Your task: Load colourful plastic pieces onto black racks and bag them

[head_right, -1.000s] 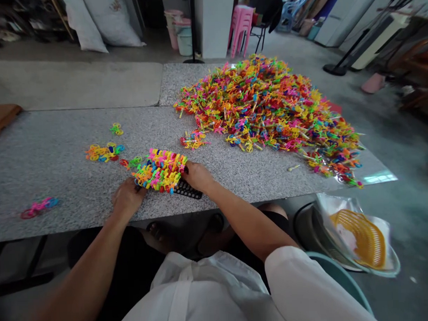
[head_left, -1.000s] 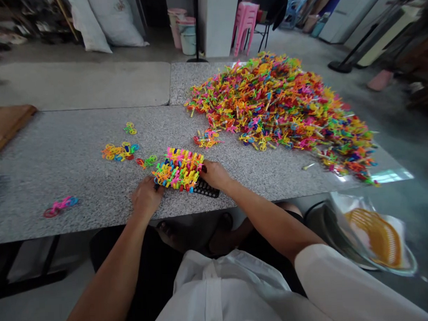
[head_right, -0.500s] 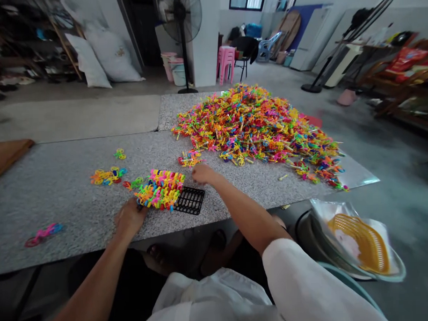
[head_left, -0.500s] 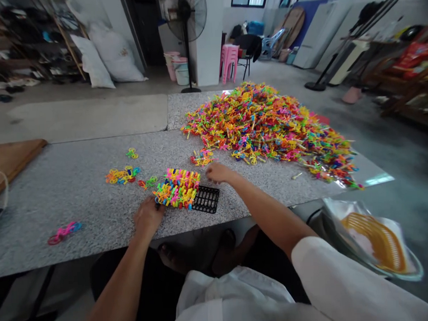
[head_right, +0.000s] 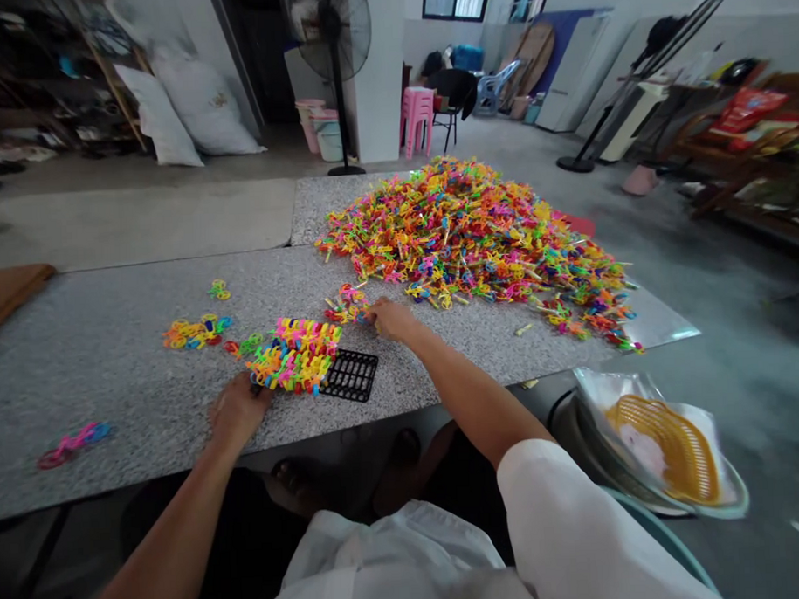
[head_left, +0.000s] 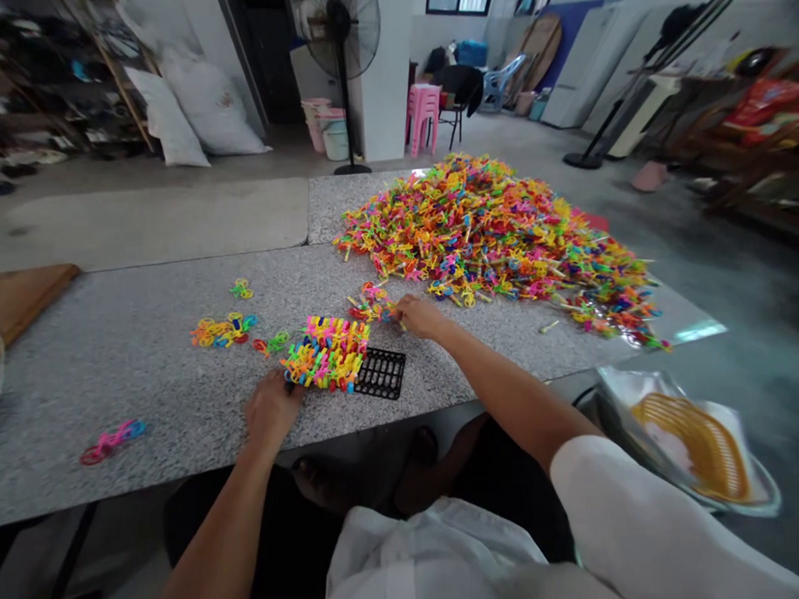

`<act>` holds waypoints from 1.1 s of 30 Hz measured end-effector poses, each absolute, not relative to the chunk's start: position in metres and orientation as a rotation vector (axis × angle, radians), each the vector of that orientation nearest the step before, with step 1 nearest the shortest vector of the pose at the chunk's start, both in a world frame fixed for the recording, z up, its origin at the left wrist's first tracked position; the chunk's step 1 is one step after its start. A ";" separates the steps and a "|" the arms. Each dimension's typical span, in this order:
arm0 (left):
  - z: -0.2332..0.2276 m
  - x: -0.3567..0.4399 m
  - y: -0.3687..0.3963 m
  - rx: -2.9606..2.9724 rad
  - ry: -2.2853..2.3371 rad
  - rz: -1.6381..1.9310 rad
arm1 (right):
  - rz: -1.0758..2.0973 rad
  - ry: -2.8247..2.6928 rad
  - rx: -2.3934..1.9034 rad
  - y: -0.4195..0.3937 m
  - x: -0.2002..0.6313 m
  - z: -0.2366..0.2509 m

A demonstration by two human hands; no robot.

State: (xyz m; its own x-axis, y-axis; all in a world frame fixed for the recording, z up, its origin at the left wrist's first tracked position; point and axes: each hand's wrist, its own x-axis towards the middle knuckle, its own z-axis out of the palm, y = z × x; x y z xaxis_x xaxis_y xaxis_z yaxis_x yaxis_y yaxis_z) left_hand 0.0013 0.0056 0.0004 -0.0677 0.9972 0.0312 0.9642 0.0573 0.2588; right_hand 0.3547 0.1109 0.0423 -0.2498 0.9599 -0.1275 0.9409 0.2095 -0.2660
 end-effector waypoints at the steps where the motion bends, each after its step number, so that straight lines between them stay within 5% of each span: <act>1: 0.000 0.001 0.006 2.036 2.166 0.314 | 0.455 -2.376 -1.899 0.107 0.362 0.042; 14: 0.002 0.001 0.009 1.964 2.198 0.305 | 0.428 -1.962 -2.178 0.077 0.337 0.024; 33: 0.000 0.006 0.002 1.969 2.218 0.311 | 0.979 -1.561 -1.535 -0.008 0.300 0.002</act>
